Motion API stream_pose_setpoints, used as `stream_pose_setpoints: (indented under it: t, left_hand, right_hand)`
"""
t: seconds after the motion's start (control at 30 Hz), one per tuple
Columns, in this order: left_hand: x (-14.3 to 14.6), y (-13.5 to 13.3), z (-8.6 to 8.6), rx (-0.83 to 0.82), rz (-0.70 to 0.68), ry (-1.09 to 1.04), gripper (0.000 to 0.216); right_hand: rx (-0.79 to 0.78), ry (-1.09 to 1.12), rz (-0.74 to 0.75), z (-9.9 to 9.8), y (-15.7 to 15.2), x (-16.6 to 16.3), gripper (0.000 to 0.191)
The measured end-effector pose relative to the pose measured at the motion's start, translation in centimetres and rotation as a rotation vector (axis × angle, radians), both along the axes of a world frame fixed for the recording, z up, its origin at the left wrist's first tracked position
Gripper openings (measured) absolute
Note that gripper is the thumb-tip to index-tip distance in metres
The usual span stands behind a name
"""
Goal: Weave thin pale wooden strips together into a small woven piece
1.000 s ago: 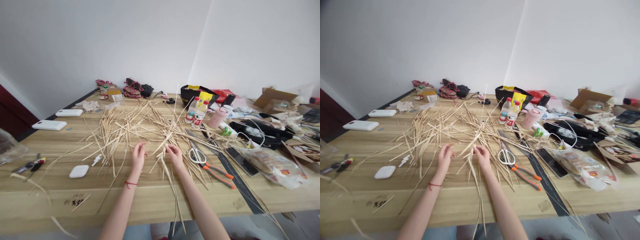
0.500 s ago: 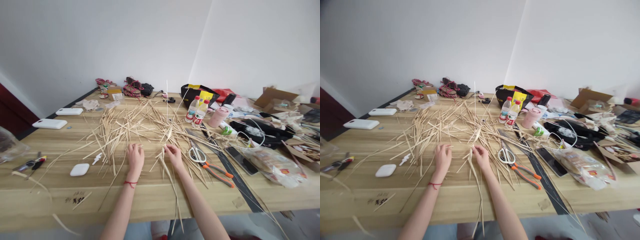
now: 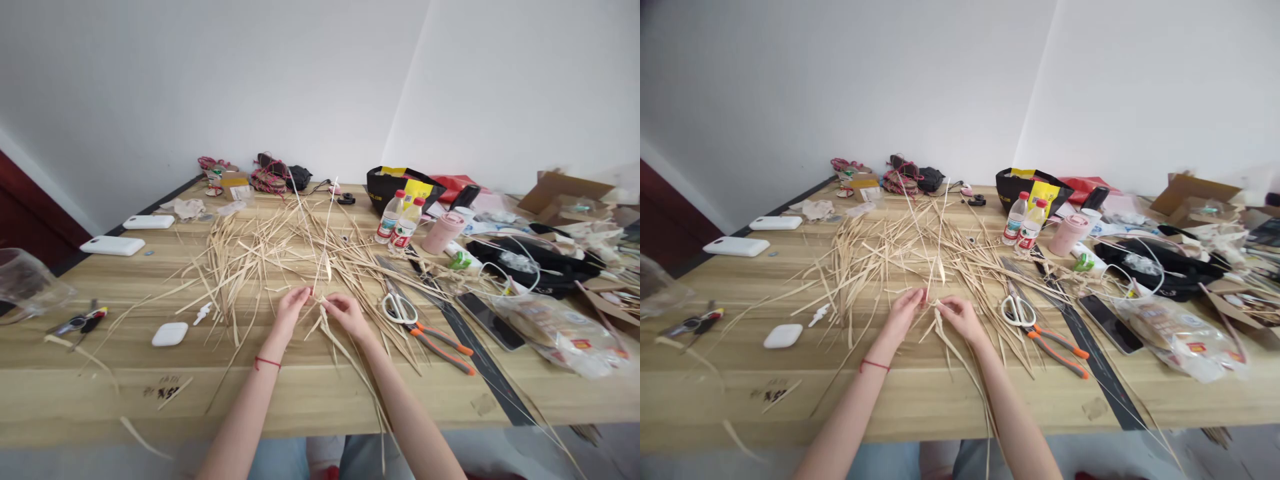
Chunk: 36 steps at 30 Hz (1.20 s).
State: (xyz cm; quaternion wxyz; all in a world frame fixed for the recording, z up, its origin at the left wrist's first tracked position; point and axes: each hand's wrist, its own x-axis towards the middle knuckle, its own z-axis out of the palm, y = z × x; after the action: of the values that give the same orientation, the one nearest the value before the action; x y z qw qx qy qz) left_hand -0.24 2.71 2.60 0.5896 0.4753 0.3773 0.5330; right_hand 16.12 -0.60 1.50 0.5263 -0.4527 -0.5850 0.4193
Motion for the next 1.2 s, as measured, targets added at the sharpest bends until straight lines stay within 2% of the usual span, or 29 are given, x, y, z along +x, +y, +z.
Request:
stream_pose_setpoints:
  t: [0.17,0.43,0.7,1.1,1.2]
  left_hand:
    - [-0.4,0.0,0.3,-0.24,-0.153,-0.271,0.029]
    - [-1.1,0.4,-0.5,-0.434,-0.203,-0.445,0.015]
    - [-1.3,0.6,-0.3,-0.468,-0.364,-0.507,0.011]
    - [-1.2,0.6,-0.5,-0.426,-0.438,-0.524,0.012]
    - [-1.2,0.6,-0.5,-0.417,-0.416,-0.503,0.014]
  right_hand:
    - [-0.003,-0.033,0.086,-0.2,0.1,-0.2,0.028]
    - [-0.027,0.061,0.136,0.2,0.1,-0.2,0.029]
    - [-0.024,0.023,0.138,0.1,-0.1,-0.2,0.025]
    - [-0.006,-0.03,0.133,0.2,-0.1,-0.2,0.027]
    - [-0.006,-0.038,0.134,0.1,-0.1,-0.2,0.028]
